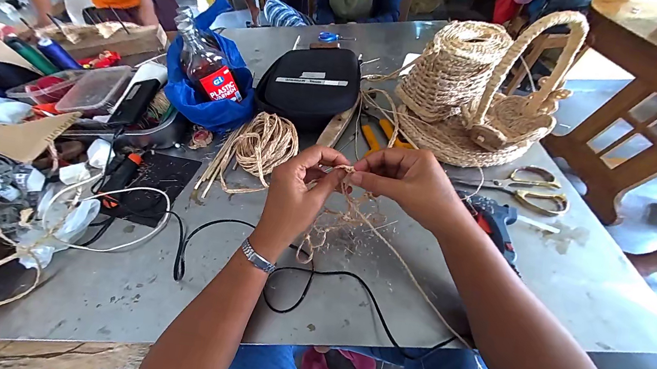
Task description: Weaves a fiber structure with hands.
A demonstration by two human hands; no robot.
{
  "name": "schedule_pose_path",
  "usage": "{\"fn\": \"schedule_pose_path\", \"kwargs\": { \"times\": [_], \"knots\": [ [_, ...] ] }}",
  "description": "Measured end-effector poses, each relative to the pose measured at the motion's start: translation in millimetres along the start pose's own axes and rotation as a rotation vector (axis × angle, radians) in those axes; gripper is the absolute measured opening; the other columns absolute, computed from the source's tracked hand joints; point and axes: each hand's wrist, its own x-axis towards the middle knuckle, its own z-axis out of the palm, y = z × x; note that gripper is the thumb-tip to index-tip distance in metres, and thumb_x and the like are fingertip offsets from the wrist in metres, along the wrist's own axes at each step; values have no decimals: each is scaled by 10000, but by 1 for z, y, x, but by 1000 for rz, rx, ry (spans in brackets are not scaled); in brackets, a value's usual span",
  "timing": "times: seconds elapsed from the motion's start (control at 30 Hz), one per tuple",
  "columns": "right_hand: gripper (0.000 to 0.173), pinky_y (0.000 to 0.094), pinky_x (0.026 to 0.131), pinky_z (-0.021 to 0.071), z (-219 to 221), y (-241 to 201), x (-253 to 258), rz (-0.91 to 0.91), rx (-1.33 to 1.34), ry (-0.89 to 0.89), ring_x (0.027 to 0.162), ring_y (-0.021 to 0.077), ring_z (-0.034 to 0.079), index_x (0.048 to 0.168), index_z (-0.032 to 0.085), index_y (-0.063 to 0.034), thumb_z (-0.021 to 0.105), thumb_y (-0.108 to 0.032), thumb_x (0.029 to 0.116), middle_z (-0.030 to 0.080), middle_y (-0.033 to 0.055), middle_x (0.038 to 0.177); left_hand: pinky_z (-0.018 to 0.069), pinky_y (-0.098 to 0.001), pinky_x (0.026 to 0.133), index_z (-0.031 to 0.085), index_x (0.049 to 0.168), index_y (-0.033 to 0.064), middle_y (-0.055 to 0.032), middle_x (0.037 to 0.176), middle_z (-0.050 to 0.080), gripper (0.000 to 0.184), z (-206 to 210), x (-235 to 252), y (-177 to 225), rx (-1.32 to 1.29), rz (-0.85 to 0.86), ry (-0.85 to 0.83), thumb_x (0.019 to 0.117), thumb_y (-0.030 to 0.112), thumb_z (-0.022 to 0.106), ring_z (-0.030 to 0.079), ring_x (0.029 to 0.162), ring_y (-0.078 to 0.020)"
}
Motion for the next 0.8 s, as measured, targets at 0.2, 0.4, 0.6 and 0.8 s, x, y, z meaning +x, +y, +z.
{"fn": "schedule_pose_path", "kwargs": {
  "times": [0.2, 0.4, 0.6, 0.8],
  "knots": [
    [202, 260, 659, 605, 1, 3, 1, 127, 176, -42, 729, 103, 677, 1125, 678, -25, 560, -176, 1059, 692, 42, 946, 621, -272, 755, 686, 1099, 27, -100, 1123, 624, 124, 5, 0, -5, 127, 96, 52, 980, 37, 649, 679, 900, -135],
    [231, 210, 643, 533, 1, 6, 1, 137, 141, -135, 708, 55, 615, 1188, 713, -50, 573, -173, 1051, 681, 3, 873, 520, -273, 770, 646, 1066, 63, -27, 920, 611, 115, 4, 2, -8, 162, 109, 39, 961, 92, 686, 598, 853, -117],
    [164, 224, 722, 531, -8, 6, 2, 68, 9, -119, 773, 50, 620, 1060, 685, -64, 595, -199, 1036, 671, -11, 880, 561, -247, 729, 656, 1128, 59, -29, 933, 643, 145, -5, 2, 0, -92, -87, -102, 989, 102, 654, 633, 810, -101],
    [130, 264, 783, 580, 2, 3, -2, 31, 69, -119, 810, 84, 659, 1126, 609, -53, 529, -138, 1068, 665, 28, 909, 431, -180, 532, 669, 1122, 89, -2, 790, 591, 128, -10, 2, -1, -315, -253, -146, 1008, 139, 636, 507, 601, -60]
  ]
}}
